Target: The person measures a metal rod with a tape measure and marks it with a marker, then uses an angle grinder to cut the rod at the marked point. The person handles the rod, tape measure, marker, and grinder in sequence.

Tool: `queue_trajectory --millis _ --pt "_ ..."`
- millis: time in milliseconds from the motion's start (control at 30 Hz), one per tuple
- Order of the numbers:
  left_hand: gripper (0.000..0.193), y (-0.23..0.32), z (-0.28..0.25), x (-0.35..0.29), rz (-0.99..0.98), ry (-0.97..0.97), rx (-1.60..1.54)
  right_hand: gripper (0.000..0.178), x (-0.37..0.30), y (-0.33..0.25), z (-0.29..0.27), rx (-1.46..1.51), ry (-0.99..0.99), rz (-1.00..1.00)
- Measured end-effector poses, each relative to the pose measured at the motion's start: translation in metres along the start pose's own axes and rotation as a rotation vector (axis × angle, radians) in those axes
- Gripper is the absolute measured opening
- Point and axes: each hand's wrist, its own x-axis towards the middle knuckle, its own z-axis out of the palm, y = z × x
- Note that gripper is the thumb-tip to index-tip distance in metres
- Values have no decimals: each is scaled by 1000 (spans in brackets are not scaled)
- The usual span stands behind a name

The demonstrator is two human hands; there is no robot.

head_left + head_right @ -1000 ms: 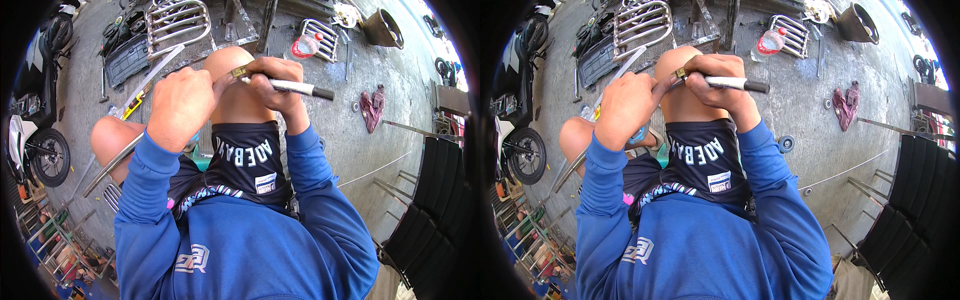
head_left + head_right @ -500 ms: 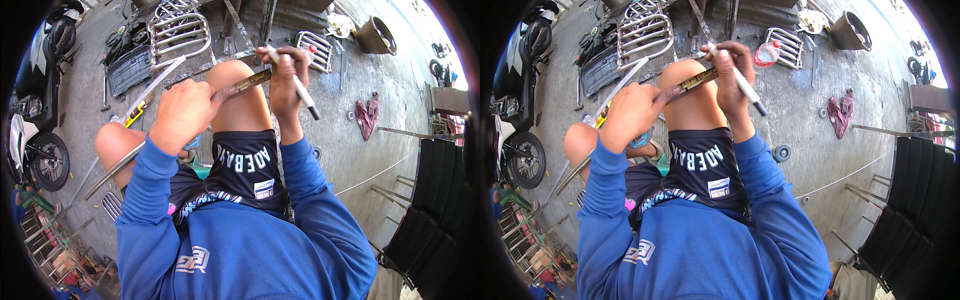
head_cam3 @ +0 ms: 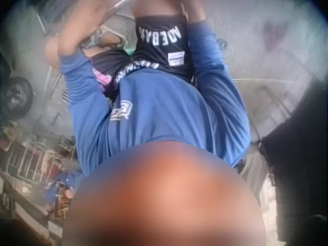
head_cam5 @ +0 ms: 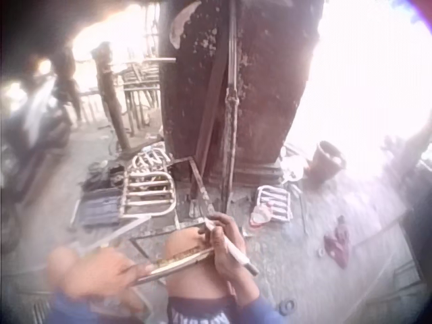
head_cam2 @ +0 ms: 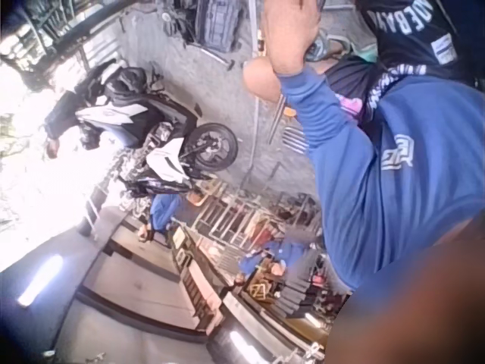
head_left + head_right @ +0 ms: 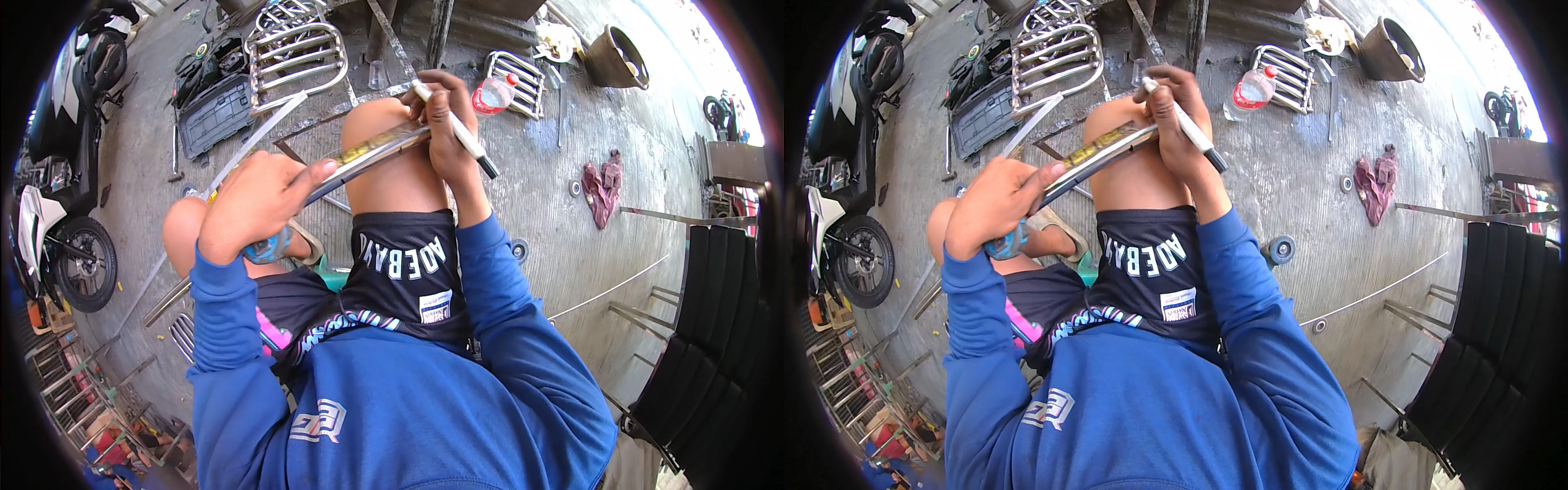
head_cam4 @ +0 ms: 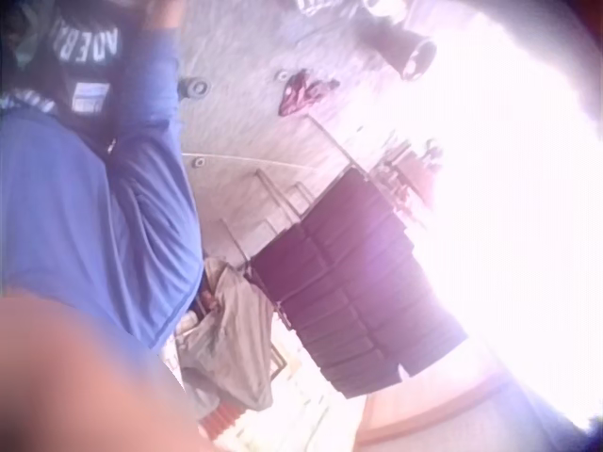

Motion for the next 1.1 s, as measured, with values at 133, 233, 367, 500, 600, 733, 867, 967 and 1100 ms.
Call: queue_trajectory --millis 133,233,367,500,600,733,867,967,1100 --pt "79 -6 10 -19 -94 79 93 40 6 -1 -7 -289 -130 22" --pt "79 -4 18 -22 -96 150 106 38 11 -6 -9 -280 -217 72" --pt "78 -6 17 -18 -94 182 170 21 16 -9 -11 -141 -330 69" --pt "78 -10 0 -9 -132 -34 20 22 19 -8 -14 57 -406 148" --pt "76 -8 -5 -8 -126 -59 68 20 21 -6 -15 118 -402 170" --pt "74 0 5 -13 -130 76 175 20 22 -4 -15 170 -416 132" --pt "73 5 13 -13 -155 129 270 24 21 0 -16 169 -412 164" --pt "73 5 14 -14 -141 154 284 27 21 2 -17 249 -424 156" --pt "70 8 17 -17 -133 193 296 30 21 3 -17 273 -450 153"
